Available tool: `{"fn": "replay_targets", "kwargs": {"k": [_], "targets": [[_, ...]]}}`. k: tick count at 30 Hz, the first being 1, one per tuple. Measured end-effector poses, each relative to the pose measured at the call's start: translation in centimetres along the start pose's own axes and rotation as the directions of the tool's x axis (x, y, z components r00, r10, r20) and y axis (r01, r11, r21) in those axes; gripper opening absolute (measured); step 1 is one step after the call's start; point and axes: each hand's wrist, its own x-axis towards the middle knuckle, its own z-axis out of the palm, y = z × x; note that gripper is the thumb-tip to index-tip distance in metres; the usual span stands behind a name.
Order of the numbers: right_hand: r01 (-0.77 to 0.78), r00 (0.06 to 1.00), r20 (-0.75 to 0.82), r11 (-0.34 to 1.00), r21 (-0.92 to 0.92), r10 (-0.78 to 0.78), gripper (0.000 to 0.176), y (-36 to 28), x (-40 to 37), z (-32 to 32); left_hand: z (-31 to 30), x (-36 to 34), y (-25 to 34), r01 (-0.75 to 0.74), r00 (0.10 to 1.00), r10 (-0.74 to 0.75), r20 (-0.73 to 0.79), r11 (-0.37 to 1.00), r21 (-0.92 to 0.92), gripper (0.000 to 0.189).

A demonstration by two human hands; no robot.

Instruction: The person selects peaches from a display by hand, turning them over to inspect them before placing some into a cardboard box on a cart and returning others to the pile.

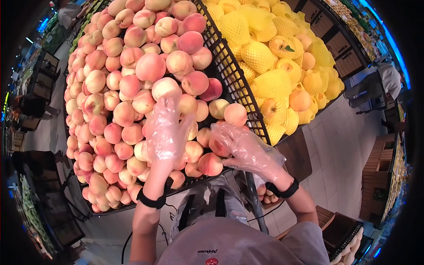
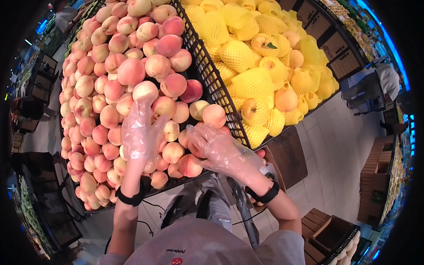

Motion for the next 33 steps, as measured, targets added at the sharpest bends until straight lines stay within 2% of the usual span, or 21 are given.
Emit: {"fn": "replay_targets", "kwargs": {"k": [3, 7, 12, 15, 16, 17, 18, 19, 20, 21, 22, 23, 27, 30, 33], "targets": [[-0.184, 0.983, 0.002, 0.982, 0.038, 0.184, 0.061, -0.3, -0.2, -1.6, 2.7, 3.2, 0.3, -0.081, 0.995, 0.091, -0.05, 0.981, 0.176, 0.058], [-0.052, 0.968, -0.243, 0.998, 0.027, 0.057, 0.055, 1.2, -0.5, -2.4, 7.3, 6.0, 0.0, -0.125, 0.988, 0.15, -0.04, 0.919, 0.375, 0.067], [-0.106, 0.939, -0.311, 0.983, 0.15, 0.149, 0.042, 1.8, -1.6, -3.4, 8.6, 6.6, 1.7, -0.048, 0.998, 0.059, -0.005, 0.855, 0.516, 0.068], [-0.169, 0.925, -0.277, 0.934, 0.315, 0.261, 0.035, 2.2, -1.8, -3.5, 6.9, 6.7, 2.5, 0.072, 0.997, -0.072, -0.013, 0.938, 0.34, 0.06], [-0.179, 0.916, -0.271, 0.907, 0.382, 0.296, 0.034, 2.2, -1.7, -3.7, 6.2, 6.5, 2.2, 0.155, 0.986, -0.16, 0.041, 0.983, 0.098, 0.057], [-0.19, 0.906, -0.263, 0.874, 0.447, 0.332, 0.033, 2.1, -1.6, -3.8, 5.5, 6.3, 1.8, 0.258, 0.965, -0.246, 0.095, 0.956, -0.14, 0.054], [-0.181, 0.901, -0.277, 0.868, 0.462, 0.335, 0.031, 2.2, -1.3, -4.1, 4.2, 6.3, 1.0, 0.395, 0.919, -0.319, 0.234, 0.762, -0.513, 0.051], [-0.172, 0.9, -0.282, 0.867, 0.468, 0.332, 0.03, 2.4, -1.0, -4.4, 3.2, 6.1, 0.3, 0.477, 0.876, -0.289, 0.385, 0.402, -0.782, 0.048], [-0.164, 0.901, -0.285, 0.864, 0.476, 0.328, 0.029, 2.4, -0.7, -4.7, 2.3, 5.8, -0.4, 0.534, 0.812, -0.253, 0.527, -0.046, -0.844, 0.045], [-0.169, 0.901, -0.285, 0.87, 0.464, 0.327, 0.028, 2.4, -0.3, -5.0, 1.7, 5.6, -1.1, 0.542, 0.782, -0.2, 0.591, -0.25, -0.802, 0.045], [-0.175, 0.9, -0.285, 0.874, 0.453, 0.329, 0.027, 2.3, 0.0, -5.3, 1.7, 5.3, -1.7, 0.545, 0.78, -0.164, 0.605, -0.297, -0.784, 0.045], [-0.185, 0.9, -0.284, 0.879, 0.44, 0.331, 0.025, 1.9, 0.2, -5.6, 1.7, 4.8, -2.2, 0.545, 0.785, -0.155, 0.6, -0.288, -0.787, 0.045], [-0.292, 0.863, -0.179, 0.755, 0.587, 0.473, 0.032, 0.6, 1.4, -6.2, 2.3, 2.3, -3.6, 0.556, 0.796, -0.137, 0.59, -0.221, -0.801, 0.045], [-0.127, 0.937, -0.208, 0.827, 0.548, 0.282, 0.041, 0.8, 2.9, -6.0, 2.8, -1.1, -3.7, 0.573, 0.787, -0.142, 0.6, -0.193, -0.797, 0.045], [-0.217, 0.937, -0.05, 0.691, 0.689, 0.345, 0.054, -1.6, 4.6, -6.6, 3.3, -4.2, -3.4, 0.58, 0.789, -0.136, 0.599, -0.156, -0.799, 0.045]]}}
